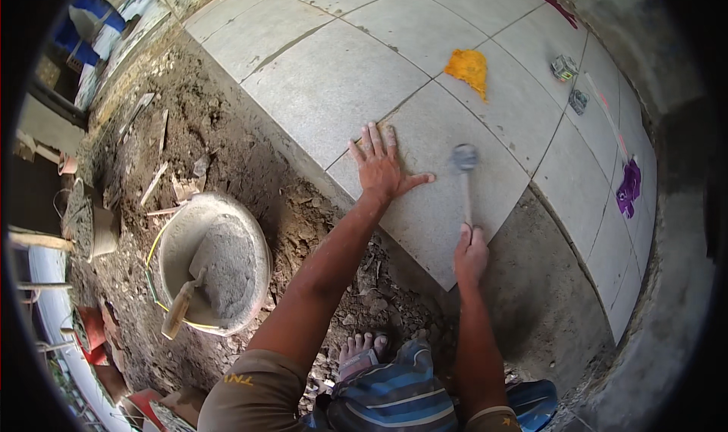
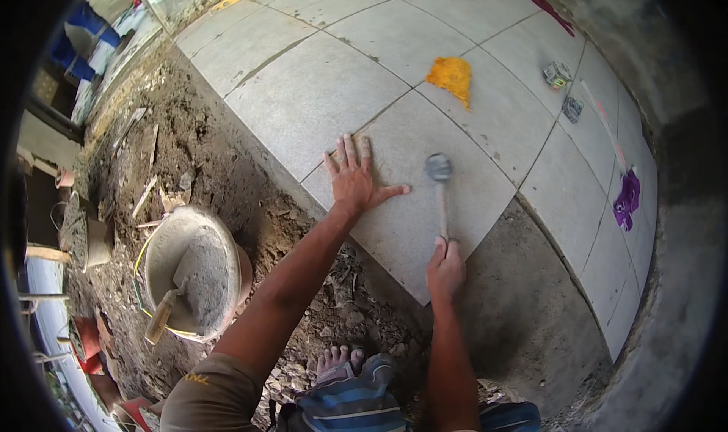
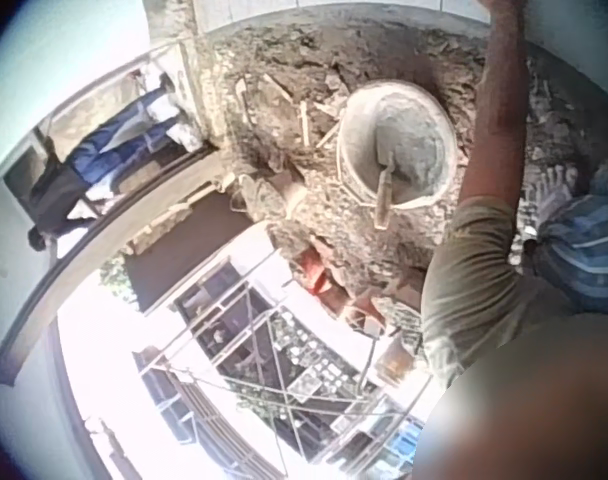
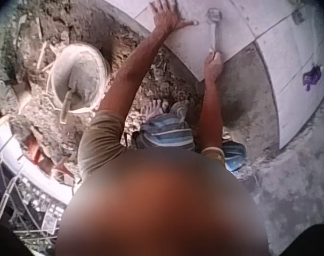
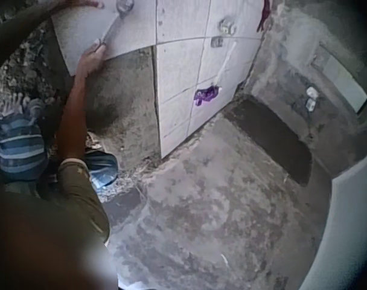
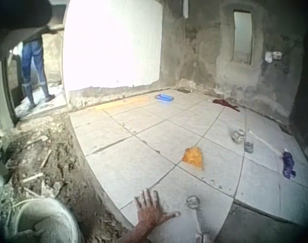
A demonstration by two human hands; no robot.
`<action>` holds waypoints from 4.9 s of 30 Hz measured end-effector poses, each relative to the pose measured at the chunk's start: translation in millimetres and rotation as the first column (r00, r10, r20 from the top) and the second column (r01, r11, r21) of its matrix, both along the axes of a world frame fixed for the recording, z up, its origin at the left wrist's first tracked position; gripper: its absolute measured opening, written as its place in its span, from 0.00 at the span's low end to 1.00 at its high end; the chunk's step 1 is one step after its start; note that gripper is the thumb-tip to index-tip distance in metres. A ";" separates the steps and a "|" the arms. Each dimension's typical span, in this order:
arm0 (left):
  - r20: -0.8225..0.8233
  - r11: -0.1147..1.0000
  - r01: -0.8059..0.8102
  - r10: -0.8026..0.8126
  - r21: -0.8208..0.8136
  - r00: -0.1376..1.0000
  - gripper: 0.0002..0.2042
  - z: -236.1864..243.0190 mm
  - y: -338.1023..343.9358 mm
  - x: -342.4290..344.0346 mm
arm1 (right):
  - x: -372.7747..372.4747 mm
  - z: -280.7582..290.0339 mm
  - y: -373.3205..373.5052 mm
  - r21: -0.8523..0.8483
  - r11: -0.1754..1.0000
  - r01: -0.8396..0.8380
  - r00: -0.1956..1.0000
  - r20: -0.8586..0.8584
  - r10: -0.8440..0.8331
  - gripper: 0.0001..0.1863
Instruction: Applying mortar and laying ceramic tiles on a floor surface.
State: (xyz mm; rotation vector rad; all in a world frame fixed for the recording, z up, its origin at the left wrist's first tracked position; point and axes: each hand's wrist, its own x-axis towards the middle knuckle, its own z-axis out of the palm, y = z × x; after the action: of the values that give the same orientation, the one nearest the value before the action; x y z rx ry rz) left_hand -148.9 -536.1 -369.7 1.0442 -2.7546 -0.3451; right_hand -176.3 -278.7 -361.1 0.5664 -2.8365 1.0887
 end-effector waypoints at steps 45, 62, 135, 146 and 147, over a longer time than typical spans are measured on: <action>0.021 0.985 -0.031 0.028 0.170 0.999 0.70 23.8 4.9 17.8 | -38.3 -49.0 -13.8 0.143 0.973 -0.183 0.956 -0.203 0.210 0.23; 0.018 0.990 -0.022 0.020 0.136 1.000 0.70 26.8 -0.2 12.2 | -84.4 -115.0 2.5 0.242 0.934 -0.261 0.872 -0.356 0.336 0.19; 0.077 0.993 0.070 -0.062 -0.095 0.995 0.72 -4.3 -6.3 -16.8 | -35.8 43.3 -21.1 -0.099 0.995 -0.009 0.997 0.075 0.017 0.20; 0.023 0.993 0.048 -0.045 -0.109 0.999 0.72 -5.3 -4.8 -18.7 | -83.4 -12.8 -50.0 0.072 0.997 -0.026 1.000 -0.009 0.027 0.23; 0.027 0.992 0.055 -0.053 -0.110 0.998 0.72 -8.2 -8.3 -13.3 | -74.5 -14.3 -51.0 0.034 0.999 -0.017 1.000 0.015 0.017 0.23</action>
State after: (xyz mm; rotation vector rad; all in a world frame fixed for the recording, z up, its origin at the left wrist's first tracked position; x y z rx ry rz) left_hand -162.2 -544.3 -377.9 0.9542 -2.7913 -0.1855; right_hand -250.7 -329.7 -375.4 0.5886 -2.8737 1.0533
